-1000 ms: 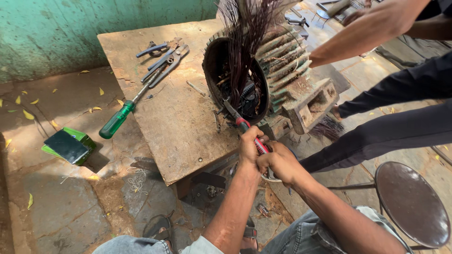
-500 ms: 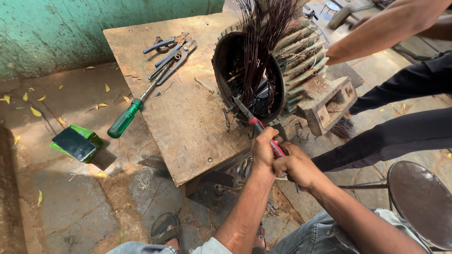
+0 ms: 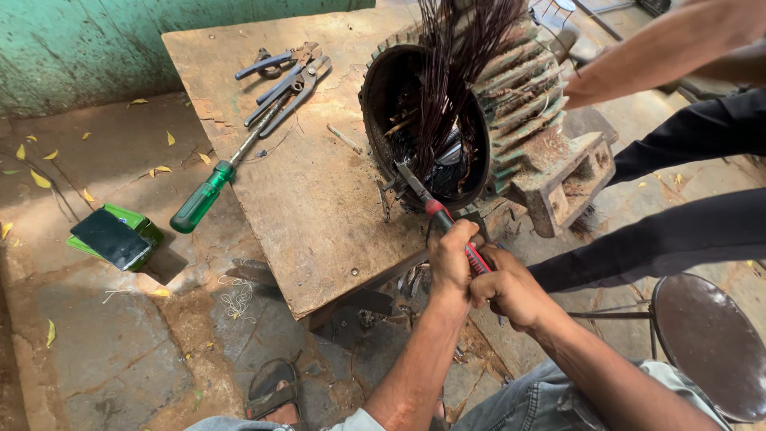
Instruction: The person sits on the floor and works on a disassembled electric motor, separating and organizing copper wires by hand. Another person assists by hammering the motor housing. The person uses pliers to pull and cut wires from the motor stator.
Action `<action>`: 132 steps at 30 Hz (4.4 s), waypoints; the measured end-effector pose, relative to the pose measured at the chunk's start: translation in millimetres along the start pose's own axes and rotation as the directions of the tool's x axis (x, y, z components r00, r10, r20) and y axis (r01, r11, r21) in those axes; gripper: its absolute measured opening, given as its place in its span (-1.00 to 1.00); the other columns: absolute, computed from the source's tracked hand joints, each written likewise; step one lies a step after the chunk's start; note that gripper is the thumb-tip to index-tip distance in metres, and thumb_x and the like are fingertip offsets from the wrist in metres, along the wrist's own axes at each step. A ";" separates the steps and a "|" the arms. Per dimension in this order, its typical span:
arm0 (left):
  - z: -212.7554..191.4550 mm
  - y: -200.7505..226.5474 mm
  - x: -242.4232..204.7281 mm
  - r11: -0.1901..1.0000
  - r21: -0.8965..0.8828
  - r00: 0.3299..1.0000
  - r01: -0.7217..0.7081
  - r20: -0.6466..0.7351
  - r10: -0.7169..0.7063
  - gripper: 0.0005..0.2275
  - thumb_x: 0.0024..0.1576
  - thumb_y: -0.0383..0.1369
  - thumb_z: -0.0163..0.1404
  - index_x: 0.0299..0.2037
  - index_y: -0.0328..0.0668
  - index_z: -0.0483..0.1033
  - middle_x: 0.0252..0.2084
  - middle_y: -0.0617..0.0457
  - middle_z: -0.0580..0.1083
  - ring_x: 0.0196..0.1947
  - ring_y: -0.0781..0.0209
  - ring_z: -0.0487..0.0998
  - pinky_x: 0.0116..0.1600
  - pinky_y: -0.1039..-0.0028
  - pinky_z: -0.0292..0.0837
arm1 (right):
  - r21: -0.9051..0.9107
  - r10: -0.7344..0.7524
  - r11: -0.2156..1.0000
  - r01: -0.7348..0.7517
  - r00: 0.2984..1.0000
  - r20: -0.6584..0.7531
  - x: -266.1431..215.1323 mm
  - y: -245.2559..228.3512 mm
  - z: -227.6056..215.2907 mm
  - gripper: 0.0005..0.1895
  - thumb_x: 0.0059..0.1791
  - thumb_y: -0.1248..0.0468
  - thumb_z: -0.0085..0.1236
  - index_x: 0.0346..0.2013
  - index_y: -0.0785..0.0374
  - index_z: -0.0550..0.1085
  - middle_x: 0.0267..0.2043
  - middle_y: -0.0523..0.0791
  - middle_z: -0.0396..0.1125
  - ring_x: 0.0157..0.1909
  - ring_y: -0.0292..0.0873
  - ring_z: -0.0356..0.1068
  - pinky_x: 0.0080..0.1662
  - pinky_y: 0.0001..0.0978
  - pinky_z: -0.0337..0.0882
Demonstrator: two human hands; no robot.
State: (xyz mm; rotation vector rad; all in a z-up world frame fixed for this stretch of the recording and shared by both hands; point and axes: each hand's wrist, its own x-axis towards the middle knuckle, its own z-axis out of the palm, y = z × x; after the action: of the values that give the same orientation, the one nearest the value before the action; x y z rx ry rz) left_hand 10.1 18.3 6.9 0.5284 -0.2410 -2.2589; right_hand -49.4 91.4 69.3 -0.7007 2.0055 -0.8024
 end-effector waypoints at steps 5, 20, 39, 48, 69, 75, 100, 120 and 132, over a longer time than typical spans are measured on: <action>-2.1 0.0 3.5 0.999 0.031 1.000 0.015 -0.014 -0.015 -0.81 0.04 -0.38 0.02 -0.50 -0.09 0.23 -0.58 0.20 0.22 -0.64 0.40 0.21 -0.54 0.51 0.13 | -0.015 -0.021 1.000 0.021 1.000 0.019 1.2 1.4 0.6 -0.69 -0.47 0.40 0.07 -0.45 0.37 0.38 -0.68 -0.13 0.13 -0.75 -0.25 0.04 -0.67 -0.32 -0.02; 2.4 3.4 -1.3 0.996 0.068 0.998 -0.058 -0.023 0.060 -0.84 0.02 -0.40 0.00 -0.51 -0.04 0.24 -0.55 0.22 0.23 -0.59 0.43 0.24 -0.49 0.54 0.20 | 0.099 -0.069 0.993 0.062 0.995 0.066 12.4 14.5 -2.3 -0.69 -0.49 0.42 0.05 -0.47 0.40 0.38 -0.67 -0.11 0.17 -0.75 -0.26 0.06 -0.68 -0.34 -0.01; 5.5 8.6 -8.8 0.980 0.190 0.995 -0.055 -0.072 0.070 -0.84 -0.01 -0.36 0.01 -0.56 -0.01 0.26 -0.60 0.23 0.26 -0.67 0.42 0.24 -0.57 0.51 0.18 | 0.120 -0.057 0.992 0.046 0.995 0.086 16.2 22.3 -5.5 -0.71 -0.46 0.45 0.07 -0.46 0.45 0.38 -0.70 -0.11 0.15 -0.78 -0.26 0.03 -0.69 -0.34 -0.04; 2.4 2.8 -6.8 0.980 0.176 0.994 -0.088 -0.047 0.098 -0.85 -0.02 -0.39 -0.03 -0.57 -0.01 0.24 -0.60 0.23 0.26 -0.67 0.42 0.23 -0.56 0.52 0.19 | 0.141 -0.097 0.987 0.080 0.989 0.115 13.8 22.6 -6.2 -0.65 -0.50 0.44 0.03 -0.42 0.42 0.39 -0.71 -0.13 0.13 -0.79 -0.27 0.03 -0.71 -0.35 -0.04; 4.0 -3.3 0.0 0.999 -0.043 0.996 -0.010 -0.085 0.006 -0.89 0.04 -0.44 -0.05 -0.46 -0.19 0.27 -0.62 0.11 0.20 -0.75 0.28 0.23 -0.65 0.39 0.22 | -0.699 -0.930 0.253 0.669 -0.031 -0.366 9.0 -51.9 -23.4 -0.83 0.00 0.34 0.12 -0.22 0.44 0.50 -0.29 0.03 0.45 -0.23 0.04 0.39 -0.07 -0.20 0.34; 9.7 0.1 -9.3 1.000 -0.014 0.994 0.018 -0.108 -0.020 -0.89 -0.02 -0.43 -0.05 -0.46 -0.17 0.23 -0.61 0.12 0.19 -0.74 0.27 0.24 -0.65 0.37 0.23 | -0.730 -0.976 0.007 0.683 -0.153 -0.152 13.6 -43.1 -43.1 -0.85 0.02 0.31 0.22 -0.25 0.39 0.54 -0.21 -0.01 0.48 0.01 0.11 0.49 0.25 -0.07 0.42; 19.1 2.1 -22.8 0.997 -0.064 0.990 0.033 -0.132 -0.041 -0.77 -0.02 -0.43 -0.02 -0.24 -0.06 0.18 -0.54 0.13 0.18 -0.73 0.30 0.21 -0.64 0.39 0.20 | -0.723 -0.986 0.028 0.690 -0.098 -0.133 7.3 -45.6 -47.7 -0.84 0.02 0.26 0.20 -0.27 0.33 0.52 -0.23 -0.04 0.45 -0.06 0.06 0.48 0.24 -0.11 0.42; 12.8 -1.6 -22.2 0.994 -0.088 0.990 0.064 -0.120 -0.074 -0.81 -0.01 -0.41 0.00 -0.33 -0.04 0.19 -0.54 0.14 0.16 -0.73 0.28 0.18 -0.64 0.39 0.16 | -0.701 -0.981 0.060 0.711 -0.086 -0.172 6.1 -44.2 -44.4 -0.84 0.04 0.28 0.19 -0.23 0.35 0.53 -0.17 -0.02 0.48 0.02 0.06 0.46 0.23 -0.14 0.43; 13.9 0.4 -21.7 0.993 -0.079 0.984 0.087 -0.146 -0.098 -0.81 -0.02 -0.39 -0.03 -0.28 -0.06 0.20 -0.54 0.14 0.20 -0.70 0.28 0.23 -0.62 0.39 0.16 | -0.723 -0.986 0.020 0.691 -0.107 -0.130 3.6 -48.1 -42.7 -0.85 -0.01 0.28 0.19 -0.26 0.34 0.54 -0.22 -0.01 0.47 -0.02 0.05 0.46 0.27 -0.06 0.42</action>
State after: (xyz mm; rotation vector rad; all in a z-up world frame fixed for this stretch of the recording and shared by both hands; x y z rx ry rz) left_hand 17.3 34.2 25.9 0.6796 -0.0594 -2.2947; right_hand -79.1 69.9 122.3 -2.6739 2.0460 -1.5391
